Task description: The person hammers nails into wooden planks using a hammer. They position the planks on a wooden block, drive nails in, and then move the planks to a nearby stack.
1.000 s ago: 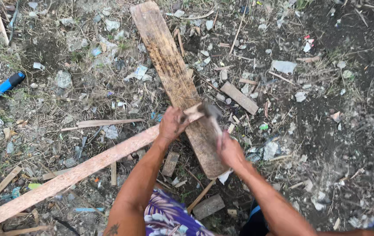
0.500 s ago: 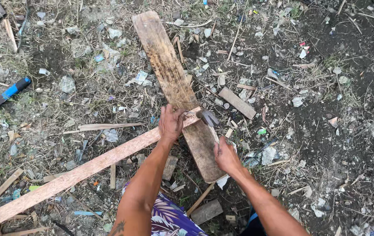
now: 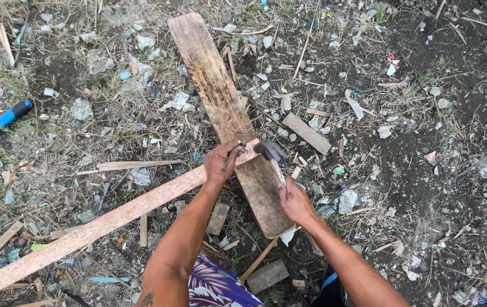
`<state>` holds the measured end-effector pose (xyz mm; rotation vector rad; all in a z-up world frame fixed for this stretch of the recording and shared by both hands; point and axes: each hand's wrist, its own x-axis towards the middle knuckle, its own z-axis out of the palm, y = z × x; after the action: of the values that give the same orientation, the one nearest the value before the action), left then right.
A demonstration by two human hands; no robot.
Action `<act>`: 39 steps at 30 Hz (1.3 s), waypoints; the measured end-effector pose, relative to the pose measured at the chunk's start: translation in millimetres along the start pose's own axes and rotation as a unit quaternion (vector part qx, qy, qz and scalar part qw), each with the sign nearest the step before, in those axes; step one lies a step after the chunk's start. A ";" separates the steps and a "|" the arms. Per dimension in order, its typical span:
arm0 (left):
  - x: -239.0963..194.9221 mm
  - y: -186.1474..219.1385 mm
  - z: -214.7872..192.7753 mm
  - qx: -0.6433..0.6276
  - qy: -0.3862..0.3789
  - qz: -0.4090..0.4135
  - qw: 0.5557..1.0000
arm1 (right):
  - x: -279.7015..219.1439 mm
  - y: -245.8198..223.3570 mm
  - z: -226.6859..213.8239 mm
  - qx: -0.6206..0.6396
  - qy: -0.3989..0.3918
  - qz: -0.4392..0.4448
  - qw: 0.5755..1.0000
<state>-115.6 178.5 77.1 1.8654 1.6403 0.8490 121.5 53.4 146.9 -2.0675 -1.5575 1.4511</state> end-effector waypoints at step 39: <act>10.9 19.8 -1.3 0.201 0.015 -0.010 0.979 | -33.0 -72.4 -78.5 -0.137 0.132 -0.146 0.971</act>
<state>-102.5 186.5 93.7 2.1007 1.9601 0.5666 136.1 88.9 251.9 -1.9567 -1.9303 0.8640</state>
